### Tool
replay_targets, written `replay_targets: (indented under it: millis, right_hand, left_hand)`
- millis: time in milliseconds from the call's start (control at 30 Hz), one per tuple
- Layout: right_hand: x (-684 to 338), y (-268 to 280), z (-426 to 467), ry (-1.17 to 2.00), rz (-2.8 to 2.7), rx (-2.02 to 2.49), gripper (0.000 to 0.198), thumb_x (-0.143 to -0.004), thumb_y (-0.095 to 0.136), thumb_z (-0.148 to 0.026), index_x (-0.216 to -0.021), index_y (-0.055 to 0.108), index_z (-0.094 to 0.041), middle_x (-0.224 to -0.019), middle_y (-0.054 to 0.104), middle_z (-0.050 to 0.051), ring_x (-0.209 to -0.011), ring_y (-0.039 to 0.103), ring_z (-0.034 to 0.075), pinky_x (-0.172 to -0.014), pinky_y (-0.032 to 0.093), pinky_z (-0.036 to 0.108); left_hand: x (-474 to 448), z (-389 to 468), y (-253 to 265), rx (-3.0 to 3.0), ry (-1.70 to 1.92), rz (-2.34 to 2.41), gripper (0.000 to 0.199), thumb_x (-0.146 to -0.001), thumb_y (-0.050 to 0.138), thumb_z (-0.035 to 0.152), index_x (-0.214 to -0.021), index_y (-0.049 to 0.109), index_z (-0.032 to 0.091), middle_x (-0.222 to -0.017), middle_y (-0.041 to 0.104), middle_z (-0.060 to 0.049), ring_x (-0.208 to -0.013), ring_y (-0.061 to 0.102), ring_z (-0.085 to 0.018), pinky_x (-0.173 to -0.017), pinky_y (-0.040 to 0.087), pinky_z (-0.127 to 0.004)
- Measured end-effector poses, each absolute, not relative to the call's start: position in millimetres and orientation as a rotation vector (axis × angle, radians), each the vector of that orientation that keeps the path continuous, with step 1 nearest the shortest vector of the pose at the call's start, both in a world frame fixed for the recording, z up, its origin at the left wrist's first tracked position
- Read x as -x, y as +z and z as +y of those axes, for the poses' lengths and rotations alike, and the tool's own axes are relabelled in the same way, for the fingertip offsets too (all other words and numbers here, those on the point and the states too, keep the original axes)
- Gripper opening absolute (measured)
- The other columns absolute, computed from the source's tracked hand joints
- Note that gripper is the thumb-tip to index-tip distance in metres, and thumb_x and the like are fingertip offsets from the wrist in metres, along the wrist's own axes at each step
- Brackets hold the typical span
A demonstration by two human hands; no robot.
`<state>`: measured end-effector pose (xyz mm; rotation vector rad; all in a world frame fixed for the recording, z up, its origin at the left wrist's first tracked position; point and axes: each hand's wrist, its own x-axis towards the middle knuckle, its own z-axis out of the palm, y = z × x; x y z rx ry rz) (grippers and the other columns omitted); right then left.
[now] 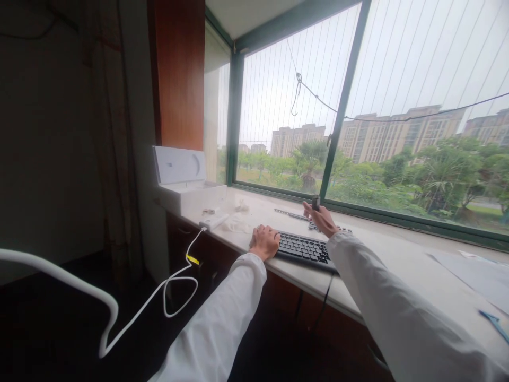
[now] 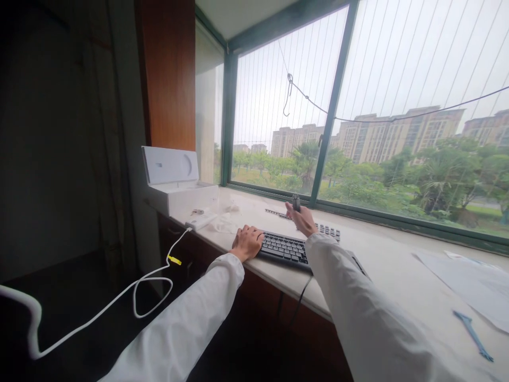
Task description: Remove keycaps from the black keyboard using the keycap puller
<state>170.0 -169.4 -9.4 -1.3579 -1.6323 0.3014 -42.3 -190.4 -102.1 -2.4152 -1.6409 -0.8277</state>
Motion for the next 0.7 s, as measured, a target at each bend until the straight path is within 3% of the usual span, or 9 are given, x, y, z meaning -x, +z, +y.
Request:
replay_targets:
  millis: [167,267,367,467,700]
  right_hand:
    - [-98.5,-13.5,-131.2,0.789,-1.248,0.995,0.04,-0.083,0.066,-0.049,-0.062,0.057,-0.016,-0.064,0.062,0.005,-0.055,0.054,0.011,-0.052,0.046,0.022]
    - [-79.4,-33.3,-123.0,0.988,-1.085,0.881,0.036,-0.084,0.066,-0.047,-0.067,0.053,-0.018,-0.048,0.046,-0.005,-0.038,0.034,0.005,-0.035,0.029,0.018]
    - [-76.7,-52.2,-121.1,1.165,-0.964,0.801,0.047,-0.085,0.062,-0.05,-0.06,0.035,-0.022,-0.04,0.022,-0.012,-0.033,0.015,0.003,-0.031,0.012,0.018]
    - [-78.9,-59.2,-122.0,1.254,-0.917,0.712,0.055,-0.087,0.06,-0.049,-0.059,0.02,-0.023,-0.04,0.016,-0.012,-0.034,0.011,0.003,-0.031,0.009,0.018]
    - [-77.1,-63.6,-120.9,1.226,-0.826,0.767,0.046,-0.087,0.056,-0.029,-0.06,0.018,-0.024,-0.039,0.017,-0.012,-0.032,0.012,0.003,-0.03,0.01,0.019]
  left_hand:
    - [43.7,-188.7,-104.6,2.396,-0.836,-1.603,0.039,-0.099,0.031,0.033,-0.108,0.069,0.027,-0.114,0.063,-0.007,-0.108,0.047,-0.026,-0.097,0.034,-0.046]
    - [43.9,-185.7,-106.3,2.385,-0.835,-1.608,0.04,-0.1,0.03,0.033,-0.108,0.069,0.027,-0.115,0.062,-0.008,-0.11,0.047,-0.026,-0.097,0.034,-0.046]
    - [43.5,-183.6,-107.2,2.381,-0.852,-1.637,0.039,-0.1,0.031,0.034,-0.108,0.068,0.027,-0.116,0.062,-0.007,-0.111,0.047,-0.025,-0.097,0.035,-0.045]
    - [43.4,-183.4,-107.7,2.371,-0.884,-1.643,0.038,-0.1,0.032,0.035,-0.107,0.069,0.027,-0.116,0.063,-0.007,-0.111,0.046,-0.025,-0.098,0.034,-0.044]
    - [44.7,-186.4,-105.6,2.382,-0.873,-1.676,0.035,-0.099,0.036,0.031,-0.109,0.069,0.029,-0.118,0.062,-0.005,-0.112,0.045,-0.025,-0.099,0.033,-0.043]
